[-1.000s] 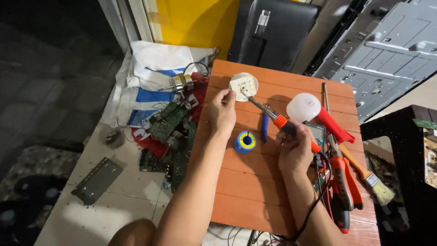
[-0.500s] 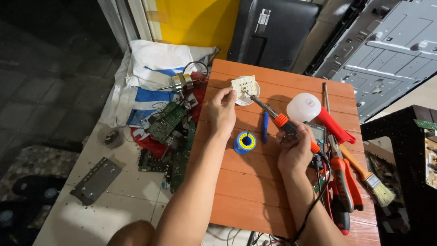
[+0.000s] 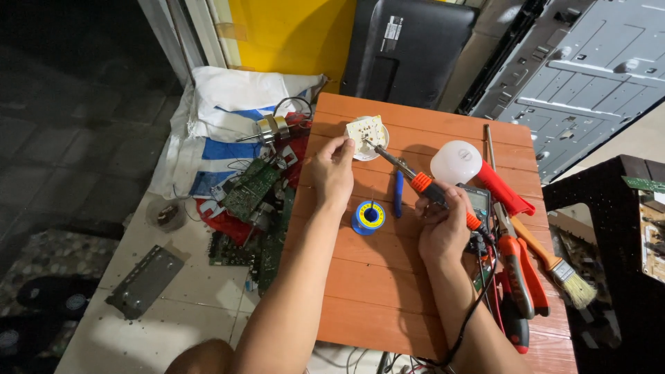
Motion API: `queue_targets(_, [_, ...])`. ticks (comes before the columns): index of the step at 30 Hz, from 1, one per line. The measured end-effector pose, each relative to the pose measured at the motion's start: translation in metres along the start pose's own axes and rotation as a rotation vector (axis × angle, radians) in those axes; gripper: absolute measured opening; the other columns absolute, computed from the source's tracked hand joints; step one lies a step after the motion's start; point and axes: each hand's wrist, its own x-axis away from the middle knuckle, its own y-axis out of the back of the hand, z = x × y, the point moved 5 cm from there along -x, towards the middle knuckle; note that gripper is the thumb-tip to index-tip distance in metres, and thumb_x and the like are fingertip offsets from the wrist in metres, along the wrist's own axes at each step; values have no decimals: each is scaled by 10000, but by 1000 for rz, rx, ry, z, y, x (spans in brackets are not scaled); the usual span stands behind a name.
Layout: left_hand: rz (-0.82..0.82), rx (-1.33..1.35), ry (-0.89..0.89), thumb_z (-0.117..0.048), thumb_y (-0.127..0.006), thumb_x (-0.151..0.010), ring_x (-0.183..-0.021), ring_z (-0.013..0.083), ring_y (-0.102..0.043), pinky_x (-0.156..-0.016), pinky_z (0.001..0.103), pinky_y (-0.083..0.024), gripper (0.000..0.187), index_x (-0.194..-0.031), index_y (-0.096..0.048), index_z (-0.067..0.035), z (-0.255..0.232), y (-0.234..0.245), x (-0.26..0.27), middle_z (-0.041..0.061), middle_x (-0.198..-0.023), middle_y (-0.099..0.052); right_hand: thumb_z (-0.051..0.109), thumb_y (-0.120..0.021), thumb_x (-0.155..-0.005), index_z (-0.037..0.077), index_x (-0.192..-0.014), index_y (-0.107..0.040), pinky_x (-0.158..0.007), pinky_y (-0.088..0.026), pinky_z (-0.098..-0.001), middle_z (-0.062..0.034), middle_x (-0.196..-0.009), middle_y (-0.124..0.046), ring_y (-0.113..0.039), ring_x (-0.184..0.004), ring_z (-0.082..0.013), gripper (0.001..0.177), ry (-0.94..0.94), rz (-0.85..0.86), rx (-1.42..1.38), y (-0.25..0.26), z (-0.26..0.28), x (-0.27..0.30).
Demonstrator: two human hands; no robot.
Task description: The person uses pliers to hold a small white electrical component while applying solder with a soldering iron. They repeatedly heat the component's terminals and feed solder wire to create connections.
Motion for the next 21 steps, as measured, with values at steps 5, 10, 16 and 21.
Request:
queue_targets(5, [4, 15, 46, -269, -689, -983, -927, 226, -714, -796, 332, -572, 260, -1135, -765, -72, -8, 2, 4, 140, -1057, -747, 293, -551, -940, 45, -1083, -694, -455, -450, -258, -227, -606, -611, -614, -494, -247, 319, -4, -12, -25, -4, 7, 3])
queue_targets(10, [-10, 73, 77, -270, -696, -960, -923, 227, -716, -775, 347, -569, 268, -1113, -757, -58, -6, 1, 3, 136, -1037, -744, 293, -542, -938, 50, -1103, -686, -460, -453, -265, -236, -584, -593, -618, -495, -259, 328, 14, -13, -70, 4, 6, -3])
queue_targets(16, [-157, -135, -93, -226, -671, -897, -774, 272, -728, -653, 393, -574, 245, -1085, -685, -70, -31, 15, 5, 161, -962, -746, 329, -555, -948, 67, -1112, -674, -452, -425, -230, -251, -625, -600, -599, -487, -257, 331, 10, -17, -118, 2, 13, -7])
queue_targets(21, [27, -547, -489, -109, -619, -896, -832, 240, -741, -717, 366, -600, 165, -963, -725, -216, -63, 12, 18, 17, -908, -727, 321, -562, -964, 71, -1109, -672, -485, -468, -257, -230, -703, -637, -628, -568, -231, 309, 5, -79, -199, 3, 17, -9])
